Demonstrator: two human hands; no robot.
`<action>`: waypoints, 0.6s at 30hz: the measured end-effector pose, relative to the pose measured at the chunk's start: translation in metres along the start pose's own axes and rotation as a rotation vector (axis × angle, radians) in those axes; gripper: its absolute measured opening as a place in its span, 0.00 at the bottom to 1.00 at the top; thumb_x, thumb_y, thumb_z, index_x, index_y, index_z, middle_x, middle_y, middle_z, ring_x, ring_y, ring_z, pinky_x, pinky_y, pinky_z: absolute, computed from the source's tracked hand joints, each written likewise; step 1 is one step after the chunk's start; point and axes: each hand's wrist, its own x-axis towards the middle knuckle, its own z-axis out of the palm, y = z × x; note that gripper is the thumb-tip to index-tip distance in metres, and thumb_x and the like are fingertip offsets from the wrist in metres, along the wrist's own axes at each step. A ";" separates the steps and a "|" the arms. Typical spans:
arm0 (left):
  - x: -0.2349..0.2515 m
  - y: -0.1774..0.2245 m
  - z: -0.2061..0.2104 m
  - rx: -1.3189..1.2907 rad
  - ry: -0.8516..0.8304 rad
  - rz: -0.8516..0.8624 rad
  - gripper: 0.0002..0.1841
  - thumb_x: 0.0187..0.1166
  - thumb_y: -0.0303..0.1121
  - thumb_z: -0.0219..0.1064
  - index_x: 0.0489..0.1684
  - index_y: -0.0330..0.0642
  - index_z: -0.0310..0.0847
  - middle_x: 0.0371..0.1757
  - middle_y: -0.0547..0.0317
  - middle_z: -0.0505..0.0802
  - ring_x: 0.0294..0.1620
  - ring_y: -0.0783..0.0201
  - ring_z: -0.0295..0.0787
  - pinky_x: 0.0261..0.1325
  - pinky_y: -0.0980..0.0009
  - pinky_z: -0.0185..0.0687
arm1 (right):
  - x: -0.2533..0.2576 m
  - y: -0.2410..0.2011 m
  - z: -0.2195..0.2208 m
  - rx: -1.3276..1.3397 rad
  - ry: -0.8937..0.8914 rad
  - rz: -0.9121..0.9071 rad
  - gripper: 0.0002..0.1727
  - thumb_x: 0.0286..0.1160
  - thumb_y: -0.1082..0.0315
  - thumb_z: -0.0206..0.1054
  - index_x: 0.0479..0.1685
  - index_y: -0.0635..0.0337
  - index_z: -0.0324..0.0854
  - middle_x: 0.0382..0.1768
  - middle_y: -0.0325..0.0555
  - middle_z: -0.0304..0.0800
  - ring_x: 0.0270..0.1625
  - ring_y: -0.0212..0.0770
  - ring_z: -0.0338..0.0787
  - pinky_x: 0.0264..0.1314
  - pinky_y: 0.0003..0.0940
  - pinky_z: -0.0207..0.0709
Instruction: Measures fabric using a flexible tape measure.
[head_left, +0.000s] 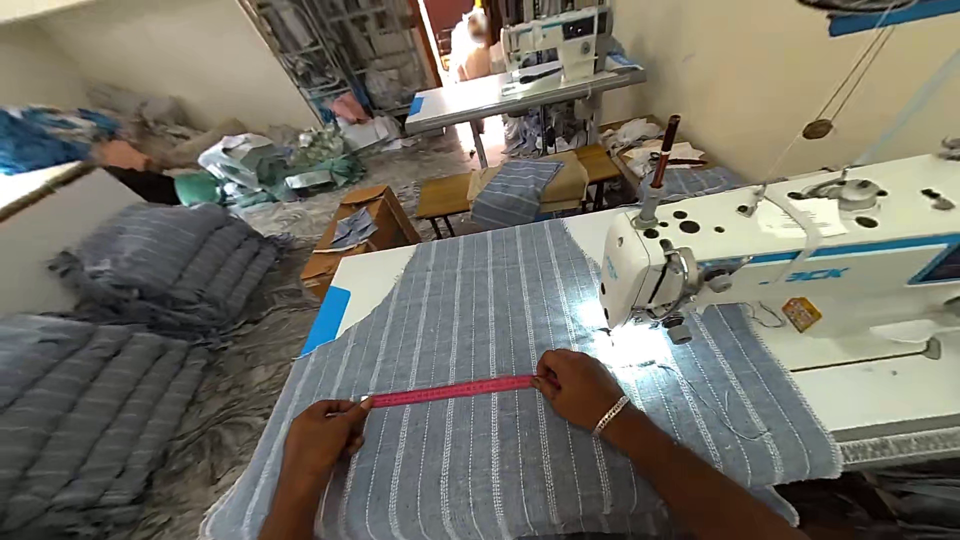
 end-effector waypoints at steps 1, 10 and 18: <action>0.000 0.005 -0.002 0.112 -0.004 0.017 0.20 0.76 0.45 0.78 0.47 0.34 0.85 0.29 0.48 0.91 0.24 0.56 0.88 0.30 0.57 0.87 | -0.007 0.001 -0.010 0.040 -0.035 -0.011 0.12 0.84 0.54 0.66 0.47 0.52 0.86 0.40 0.42 0.88 0.44 0.42 0.90 0.48 0.46 0.84; -0.078 0.091 0.091 0.510 -0.046 0.383 0.62 0.55 0.73 0.78 0.92 0.43 0.60 0.92 0.25 0.56 0.91 0.19 0.43 0.80 0.15 0.40 | -0.091 0.133 -0.103 0.051 -0.056 0.048 0.12 0.82 0.54 0.70 0.45 0.52 0.92 0.35 0.40 0.92 0.40 0.39 0.90 0.48 0.47 0.84; -0.110 0.122 0.159 0.528 -0.076 0.383 0.60 0.61 0.80 0.65 0.95 0.53 0.54 0.96 0.35 0.50 0.95 0.27 0.37 0.84 0.20 0.32 | -0.105 0.217 -0.125 0.020 0.201 0.264 0.06 0.75 0.60 0.77 0.36 0.50 0.92 0.27 0.41 0.89 0.32 0.42 0.87 0.38 0.52 0.80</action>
